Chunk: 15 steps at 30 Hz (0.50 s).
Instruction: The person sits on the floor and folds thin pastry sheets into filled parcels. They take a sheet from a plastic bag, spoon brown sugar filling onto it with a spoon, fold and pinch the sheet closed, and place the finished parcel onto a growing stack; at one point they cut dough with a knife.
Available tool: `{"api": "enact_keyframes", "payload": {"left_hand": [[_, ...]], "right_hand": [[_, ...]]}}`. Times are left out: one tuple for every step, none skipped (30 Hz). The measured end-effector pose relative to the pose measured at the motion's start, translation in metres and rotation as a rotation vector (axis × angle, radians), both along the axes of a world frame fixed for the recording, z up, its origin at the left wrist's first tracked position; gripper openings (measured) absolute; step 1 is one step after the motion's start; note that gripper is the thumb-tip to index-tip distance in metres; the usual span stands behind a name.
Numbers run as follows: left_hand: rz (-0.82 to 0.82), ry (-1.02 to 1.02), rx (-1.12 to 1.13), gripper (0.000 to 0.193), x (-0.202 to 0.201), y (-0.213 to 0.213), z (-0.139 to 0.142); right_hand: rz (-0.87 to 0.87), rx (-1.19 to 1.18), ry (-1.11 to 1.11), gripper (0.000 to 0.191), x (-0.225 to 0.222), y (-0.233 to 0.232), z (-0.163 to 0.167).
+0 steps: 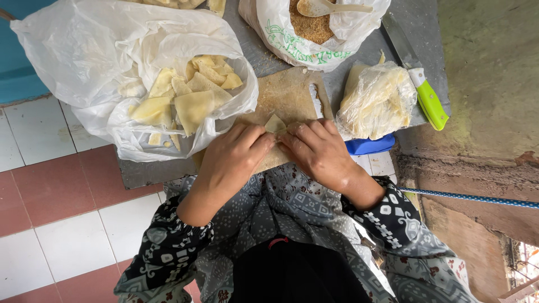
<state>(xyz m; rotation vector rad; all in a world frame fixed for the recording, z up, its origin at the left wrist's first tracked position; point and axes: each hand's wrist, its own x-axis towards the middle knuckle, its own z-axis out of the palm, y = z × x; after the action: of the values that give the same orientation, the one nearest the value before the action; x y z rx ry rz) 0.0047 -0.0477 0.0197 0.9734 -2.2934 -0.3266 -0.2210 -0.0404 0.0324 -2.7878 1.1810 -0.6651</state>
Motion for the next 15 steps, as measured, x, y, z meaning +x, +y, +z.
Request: {"api": "enact_keyframes", "payload": {"left_hand": [[-0.007, -0.015, -0.007, 0.014, 0.001, 0.0, 0.0], [-0.014, -0.029, -0.012, 0.015, 0.0, -0.001, 0.001], [-0.02, -0.044, -0.018, 0.017, 0.0, -0.002, 0.001], [-0.01, -0.046, 0.003, 0.016, -0.002, -0.002, 0.001], [0.001, -0.046, 0.022, 0.015, -0.004, -0.003, 0.002], [0.014, -0.046, 0.038, 0.014, -0.007, -0.005, 0.002], [0.055, -0.046, 0.135, 0.014, -0.01, -0.007, 0.003], [0.095, -0.046, 0.236, 0.014, -0.013, -0.009, 0.003], [0.135, -0.046, 0.334, 0.015, -0.016, -0.011, 0.004], [0.161, -0.069, 0.397, 0.014, -0.019, -0.015, 0.005], [0.188, -0.093, 0.461, 0.014, -0.021, -0.019, 0.006], [0.217, -0.115, 0.523, 0.014, -0.022, -0.023, 0.007], [0.2, -0.071, 0.484, 0.014, -0.022, -0.026, 0.008], [0.18, -0.028, 0.449, 0.014, -0.021, -0.028, 0.009], [0.159, 0.014, 0.414, 0.015, -0.02, -0.029, 0.009]], "right_hand": [[-0.001, 0.006, -0.016, 0.028, -0.001, 0.0, 0.0], [-0.002, 0.013, -0.032, 0.027, -0.001, -0.001, 0.0], [-0.036, 0.087, -0.082, 0.025, 0.0, -0.002, -0.001], [-0.07, 0.162, -0.133, 0.023, 0.001, -0.003, -0.001], [-0.104, 0.233, -0.183, 0.021, 0.003, -0.004, -0.001], [-0.133, 0.278, -0.192, 0.017, 0.004, -0.006, -0.002], [-0.163, 0.325, -0.202, 0.015, 0.005, -0.008, -0.002], [-0.195, 0.376, -0.211, 0.012, 0.006, -0.009, -0.001], [-0.222, 0.391, -0.195, 0.011, 0.008, -0.01, -0.001], [-0.247, 0.405, -0.179, 0.01, 0.01, -0.012, 0.0], [-0.271, 0.421, -0.164, 0.01, 0.012, -0.013, 0.001], [-0.288, 0.406, -0.158, 0.011, 0.013, -0.014, 0.001], [-0.306, 0.389, -0.151, 0.012, 0.014, -0.016, 0.002], [-0.326, 0.374, -0.144, 0.014, 0.015, -0.016, 0.004], [-0.335, 0.386, -0.124, 0.014, 0.015, -0.016, 0.005]]}}
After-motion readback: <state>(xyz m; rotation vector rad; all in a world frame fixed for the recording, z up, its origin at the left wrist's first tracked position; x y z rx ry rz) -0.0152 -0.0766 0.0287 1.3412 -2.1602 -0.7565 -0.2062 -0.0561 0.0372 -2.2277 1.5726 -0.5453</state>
